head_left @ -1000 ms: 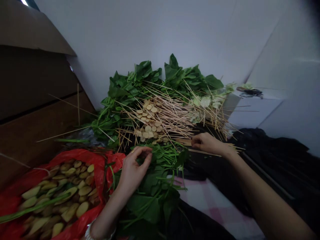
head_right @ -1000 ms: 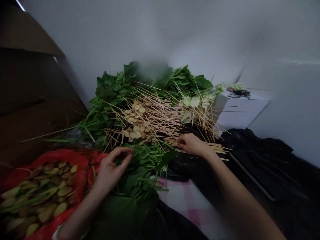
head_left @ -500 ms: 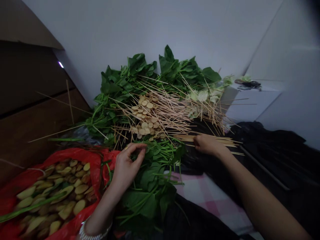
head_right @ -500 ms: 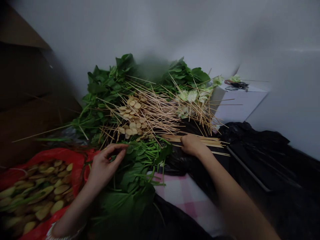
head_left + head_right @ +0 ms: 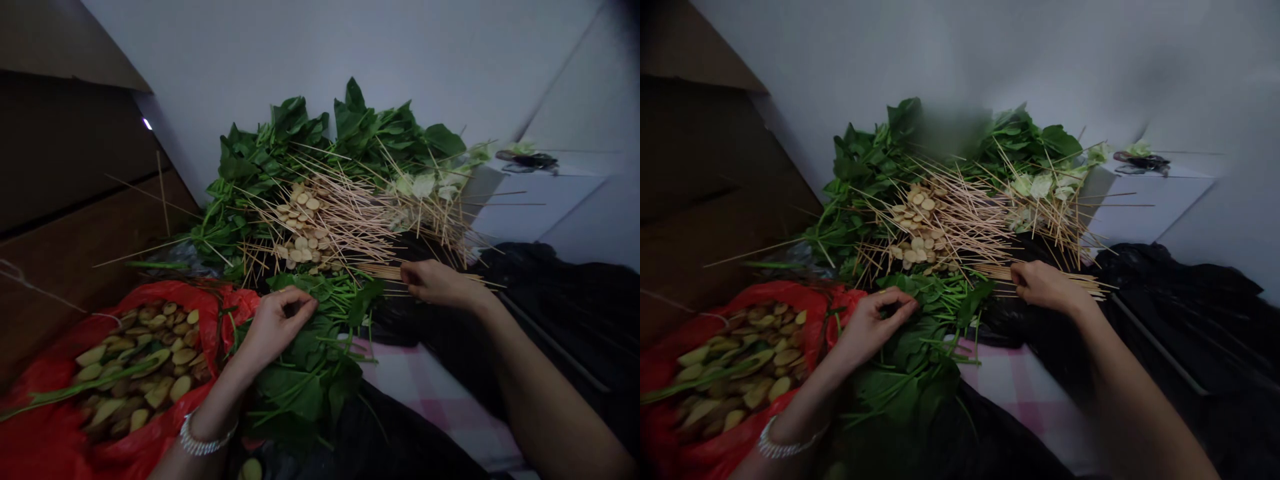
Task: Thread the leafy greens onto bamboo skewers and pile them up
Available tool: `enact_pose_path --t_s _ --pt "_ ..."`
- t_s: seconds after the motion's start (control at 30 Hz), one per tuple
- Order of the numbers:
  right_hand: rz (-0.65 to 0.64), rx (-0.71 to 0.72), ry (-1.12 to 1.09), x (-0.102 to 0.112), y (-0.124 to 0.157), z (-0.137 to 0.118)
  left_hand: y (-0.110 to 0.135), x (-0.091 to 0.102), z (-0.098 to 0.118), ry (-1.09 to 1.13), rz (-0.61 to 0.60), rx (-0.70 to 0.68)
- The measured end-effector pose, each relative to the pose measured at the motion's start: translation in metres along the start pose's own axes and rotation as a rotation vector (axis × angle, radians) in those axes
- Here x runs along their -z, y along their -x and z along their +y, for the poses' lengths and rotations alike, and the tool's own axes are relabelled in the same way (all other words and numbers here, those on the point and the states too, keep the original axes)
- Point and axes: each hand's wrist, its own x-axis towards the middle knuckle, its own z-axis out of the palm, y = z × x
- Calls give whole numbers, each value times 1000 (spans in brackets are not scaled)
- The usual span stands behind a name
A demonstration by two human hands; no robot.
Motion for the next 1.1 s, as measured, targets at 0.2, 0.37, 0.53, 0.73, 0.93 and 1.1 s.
enact_pose_path --t_s 0.2,0.37,0.53,0.73,0.93,1.1 --pt "228 152 -219 8 9 -26 4 -11 6 -32 -203 -125" --pt "257 303 -319 4 11 -58 9 -30 1 -367 -195 -260" --pt "345 372 -380 -8 9 -77 11 -35 2 -541 -224 -238" --pt "510 433 -433 -25 3 -86 5 -20 1 -335 -111 -177" --pt "643 464 -395 -33 6 -93 -1 -6 5 333 135 143" --pt "750 529 -229 -41 8 -102 0 -6 6 695 109 356"
